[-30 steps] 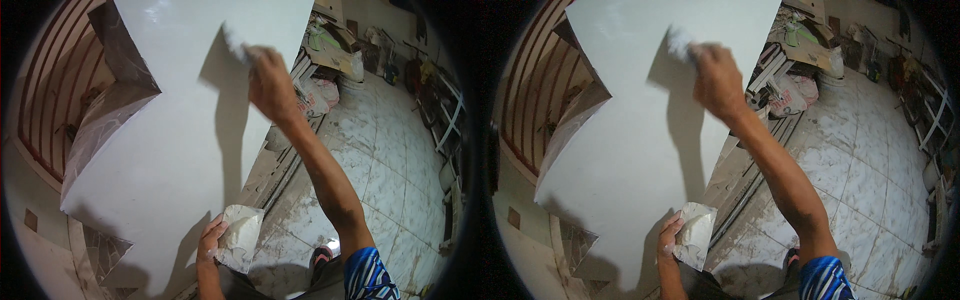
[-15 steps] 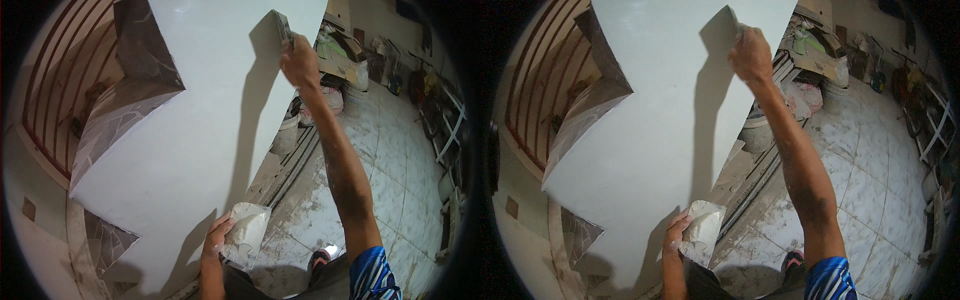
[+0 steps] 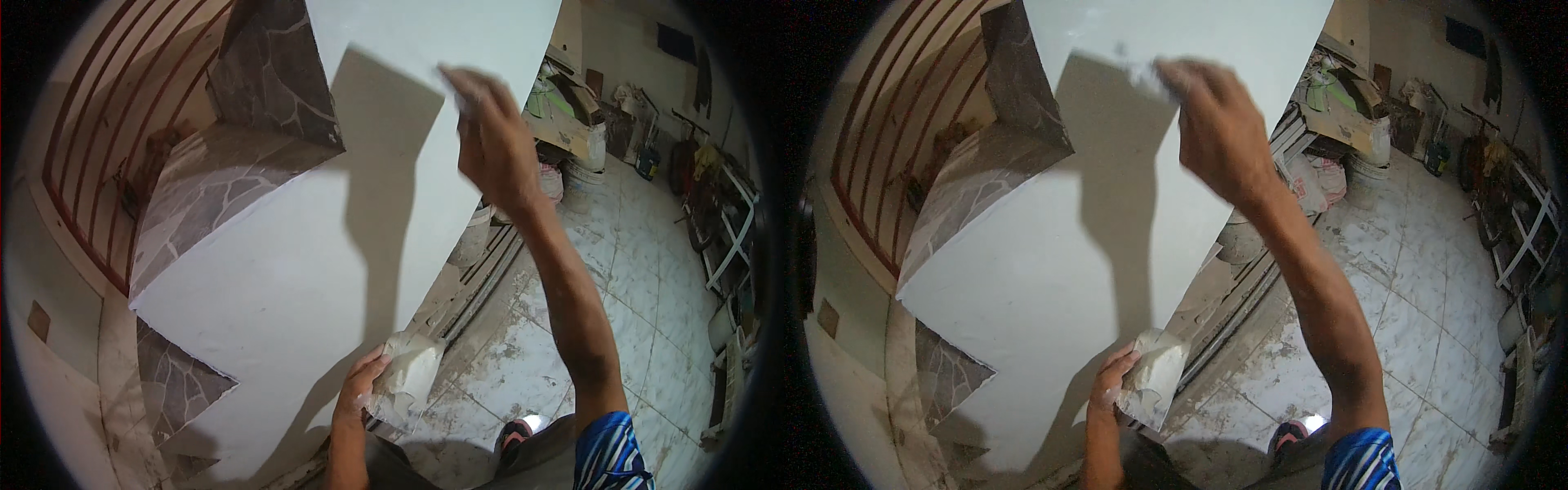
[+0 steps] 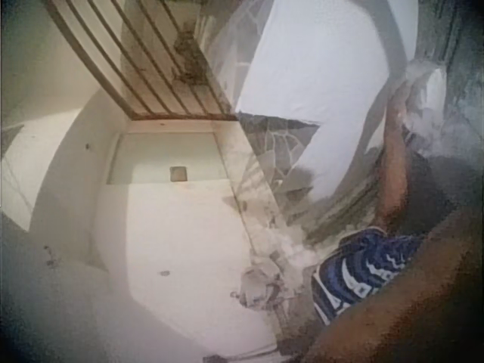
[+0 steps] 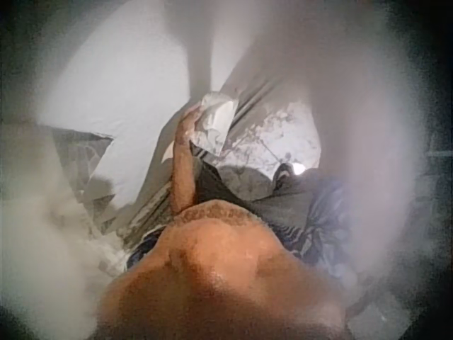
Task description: Apply plaster or spackle to a wall using a putty knife and hawk.
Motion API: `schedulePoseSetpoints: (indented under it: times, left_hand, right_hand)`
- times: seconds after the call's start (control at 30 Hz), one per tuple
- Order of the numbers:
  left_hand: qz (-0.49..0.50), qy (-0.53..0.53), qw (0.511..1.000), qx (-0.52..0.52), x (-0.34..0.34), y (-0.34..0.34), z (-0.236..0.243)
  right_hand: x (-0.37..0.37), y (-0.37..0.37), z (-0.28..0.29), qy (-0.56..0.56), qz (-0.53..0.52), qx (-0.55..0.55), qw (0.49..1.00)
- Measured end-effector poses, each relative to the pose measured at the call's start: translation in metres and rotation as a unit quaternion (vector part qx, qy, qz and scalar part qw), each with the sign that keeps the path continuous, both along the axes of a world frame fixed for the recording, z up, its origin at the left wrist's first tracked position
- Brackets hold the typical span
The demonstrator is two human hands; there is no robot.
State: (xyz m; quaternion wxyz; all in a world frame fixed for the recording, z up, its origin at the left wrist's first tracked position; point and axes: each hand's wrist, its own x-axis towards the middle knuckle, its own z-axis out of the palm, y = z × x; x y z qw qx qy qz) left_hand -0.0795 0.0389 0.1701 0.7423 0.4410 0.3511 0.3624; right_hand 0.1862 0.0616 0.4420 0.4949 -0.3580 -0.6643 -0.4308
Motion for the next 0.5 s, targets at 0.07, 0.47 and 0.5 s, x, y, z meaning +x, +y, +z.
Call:
schedulePoseSetpoints:
  times: [0.07,0.47,0.5]
  left_hand:
    - [-0.079,-0.066,0.994,0.021,0.005,-0.001,0.011]
    - [-0.046,-0.036,0.998,-0.003,0.008,0.003,0.01]
    - [-0.045,-0.035,0.998,-0.002,0.006,0.003,0.004]
  right_hand:
    - [0.007,0.009,0.027,0.022,-0.002,0.01,1.0]
    - [-0.027,0.027,-0.035,-0.064,-0.044,-0.013,0.997]
    - [-0.033,0.02,-0.053,-0.071,-0.033,-0.03,0.996]
